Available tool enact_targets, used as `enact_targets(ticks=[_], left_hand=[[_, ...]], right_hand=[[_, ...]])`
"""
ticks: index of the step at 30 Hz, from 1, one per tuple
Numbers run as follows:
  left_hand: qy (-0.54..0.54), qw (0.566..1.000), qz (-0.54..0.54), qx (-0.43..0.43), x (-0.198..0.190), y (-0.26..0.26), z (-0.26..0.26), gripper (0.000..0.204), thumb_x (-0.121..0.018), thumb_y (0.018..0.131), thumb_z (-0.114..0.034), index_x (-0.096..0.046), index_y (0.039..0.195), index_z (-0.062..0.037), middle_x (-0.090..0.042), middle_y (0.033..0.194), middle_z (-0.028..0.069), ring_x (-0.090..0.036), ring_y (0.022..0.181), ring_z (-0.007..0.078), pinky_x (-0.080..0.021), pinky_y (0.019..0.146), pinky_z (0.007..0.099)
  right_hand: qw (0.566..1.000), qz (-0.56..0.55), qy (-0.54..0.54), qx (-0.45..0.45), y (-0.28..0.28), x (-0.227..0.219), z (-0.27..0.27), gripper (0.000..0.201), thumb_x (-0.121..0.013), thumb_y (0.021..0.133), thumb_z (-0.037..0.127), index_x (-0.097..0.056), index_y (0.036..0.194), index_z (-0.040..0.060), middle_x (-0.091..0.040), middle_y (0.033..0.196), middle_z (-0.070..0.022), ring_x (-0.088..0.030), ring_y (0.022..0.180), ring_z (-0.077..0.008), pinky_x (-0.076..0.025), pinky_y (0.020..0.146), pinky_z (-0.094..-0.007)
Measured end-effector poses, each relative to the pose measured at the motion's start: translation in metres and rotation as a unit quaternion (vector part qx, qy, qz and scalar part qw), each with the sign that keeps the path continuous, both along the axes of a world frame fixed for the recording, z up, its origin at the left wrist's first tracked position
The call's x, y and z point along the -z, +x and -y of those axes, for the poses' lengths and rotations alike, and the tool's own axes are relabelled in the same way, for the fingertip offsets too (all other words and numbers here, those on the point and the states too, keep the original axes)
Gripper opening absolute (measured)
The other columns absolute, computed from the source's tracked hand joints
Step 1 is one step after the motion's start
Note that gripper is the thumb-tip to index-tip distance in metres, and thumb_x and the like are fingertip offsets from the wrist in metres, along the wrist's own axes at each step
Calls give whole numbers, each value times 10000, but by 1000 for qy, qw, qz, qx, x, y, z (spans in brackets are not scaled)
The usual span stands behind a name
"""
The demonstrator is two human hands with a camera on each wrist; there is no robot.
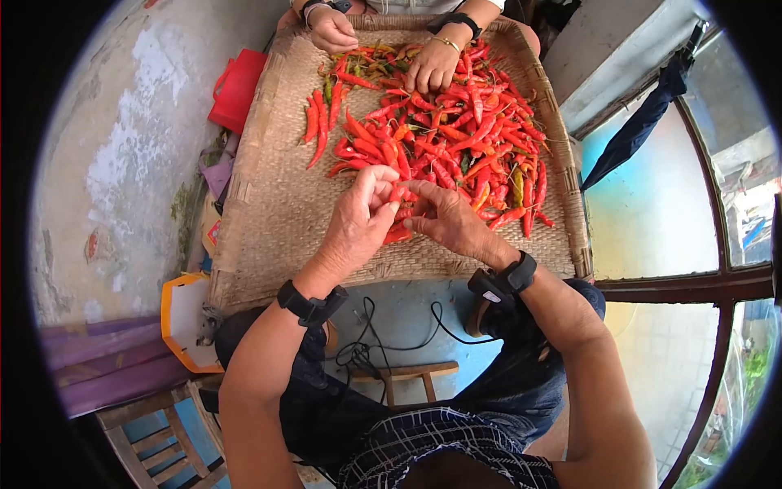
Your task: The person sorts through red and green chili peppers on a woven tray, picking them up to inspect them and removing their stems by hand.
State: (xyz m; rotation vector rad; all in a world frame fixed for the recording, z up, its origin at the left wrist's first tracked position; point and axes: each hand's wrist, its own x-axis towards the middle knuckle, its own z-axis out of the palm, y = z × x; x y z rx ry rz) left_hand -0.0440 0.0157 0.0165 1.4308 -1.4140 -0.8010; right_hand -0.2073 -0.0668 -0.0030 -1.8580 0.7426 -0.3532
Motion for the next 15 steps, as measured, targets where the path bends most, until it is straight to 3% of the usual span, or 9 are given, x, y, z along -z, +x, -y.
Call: enact_targets(ticks=[2, 3, 9, 11, 12, 14, 15], left_hand=[[29, 984, -170, 39, -6, 2, -1, 291, -521, 872, -30, -442, 1151, -40, -526, 902, 22, -508, 752, 59, -462, 666, 224], [45, 971, -224, 63, -7, 4, -2, 272, -527, 875, -47, -451, 1136, -31, -520, 926, 21, -503, 747, 60, -456, 675, 215], [58, 928, -357, 85, 0, 8, -1, 273, -542, 898, -91, -464, 1150, -23, -538, 925, 22, -516, 729, 63, -464, 675, 217], [76, 919, -380, 73, -2, 7, -1, 295, -539, 905, -103, -458, 1177, -22, -548, 948, 24, -523, 732, 64, -467, 677, 216], [94, 908, -403, 60, -4, 6, -1, 317, -537, 913, -114, -451, 1204, -22, -557, 971, 27, -530, 734, 65, -470, 680, 215], [80, 932, -353, 27, -10, 12, 0, 314, -542, 906, -114, -472, 1198, -23, -573, 963, 35, -546, 742, 76, -473, 678, 226], [67, 952, -300, -6, -11, 17, 1, 312, -548, 899, -114, -492, 1192, -24, -588, 955, 44, -562, 750, 87, -476, 676, 237]], right_hand=[[999, 26, -29, 7, 1, -4, -6, 437, -708, 791, 114, -547, 1188, 26, -585, 714, -58, -561, 652, -137, -471, 607, -297], [999, 26, -28, 6, 2, -2, -6, 437, -708, 791, 114, -547, 1188, 26, -585, 714, -58, -561, 652, -137, -471, 607, -297], [994, 66, -91, 18, 2, -4, -9, 355, -706, 795, 122, -582, 1113, 24, -594, 799, -68, -564, 705, -149, -477, 628, -305], [980, 51, -194, -10, 0, -14, -10, 300, -684, 817, 108, -588, 1088, 24, -581, 808, -60, -564, 741, -137, -482, 640, -301], [980, 51, -195, -11, 2, -14, -11, 300, -684, 817, 108, -588, 1088, 24, -581, 808, -60, -564, 741, -137, -482, 640, -301], [988, 124, -44, 85, 5, -14, -12, 204, -647, 851, 114, -592, 1022, 19, -560, 752, -26, -562, 720, -132, -482, 641, -296], [988, 124, -43, 87, 3, -15, -10, 204, -647, 851, 114, -592, 1022, 19, -560, 752, -26, -562, 720, -132, -482, 641, -296]])
